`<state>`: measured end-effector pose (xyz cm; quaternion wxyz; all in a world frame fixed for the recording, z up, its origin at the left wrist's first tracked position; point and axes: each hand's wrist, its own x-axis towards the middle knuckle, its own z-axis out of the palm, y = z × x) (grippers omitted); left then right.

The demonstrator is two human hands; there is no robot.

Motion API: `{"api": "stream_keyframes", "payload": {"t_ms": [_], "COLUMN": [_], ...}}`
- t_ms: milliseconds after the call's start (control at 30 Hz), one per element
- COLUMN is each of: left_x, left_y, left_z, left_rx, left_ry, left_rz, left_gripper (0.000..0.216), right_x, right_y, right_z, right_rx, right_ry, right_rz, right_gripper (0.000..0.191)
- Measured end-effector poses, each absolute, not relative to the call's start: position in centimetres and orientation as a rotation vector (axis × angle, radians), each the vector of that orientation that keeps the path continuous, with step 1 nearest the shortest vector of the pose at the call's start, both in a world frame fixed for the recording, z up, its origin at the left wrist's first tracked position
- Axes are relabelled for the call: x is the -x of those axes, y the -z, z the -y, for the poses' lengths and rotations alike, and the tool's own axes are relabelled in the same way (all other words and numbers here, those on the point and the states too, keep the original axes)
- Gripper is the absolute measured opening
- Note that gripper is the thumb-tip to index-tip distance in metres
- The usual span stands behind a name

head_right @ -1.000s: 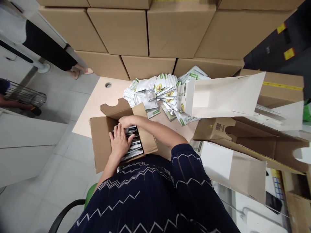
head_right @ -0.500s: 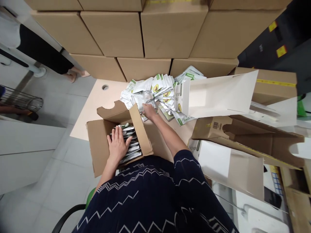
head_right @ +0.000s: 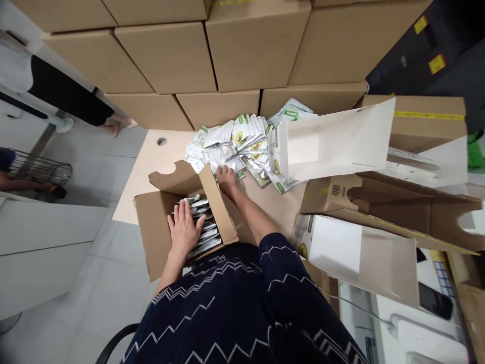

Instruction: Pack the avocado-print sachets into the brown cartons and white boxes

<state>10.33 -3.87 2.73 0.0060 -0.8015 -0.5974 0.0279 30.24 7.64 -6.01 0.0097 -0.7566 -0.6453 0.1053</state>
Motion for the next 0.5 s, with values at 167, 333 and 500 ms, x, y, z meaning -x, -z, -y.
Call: {"api": "stream_keyframes", "payload": {"t_ms": [167,333,500], "left_x": [-10.3,-10.4,-10.4], "left_y": [-2.8,-2.7,-2.7], "left_z": [3.9,3.9,4.1], "left_rx": [2.514,2.512,2.506], "left_ry": [-0.085,-0.077,-0.070], "left_rz": [1.863,1.878,1.882], "left_gripper": [0.079,0.078,0.078], "right_x": [-31.2,-32.1,-32.4], "right_y": [7.6,8.9,8.4], "right_z": [-3.7,-3.2,-3.7], "right_rx": [2.446,2.510,2.510], "right_ry": [-0.268,-0.261,-0.400], "right_rz": [1.923,1.832,1.888], "right_gripper": [0.053,0.056,0.069]}}
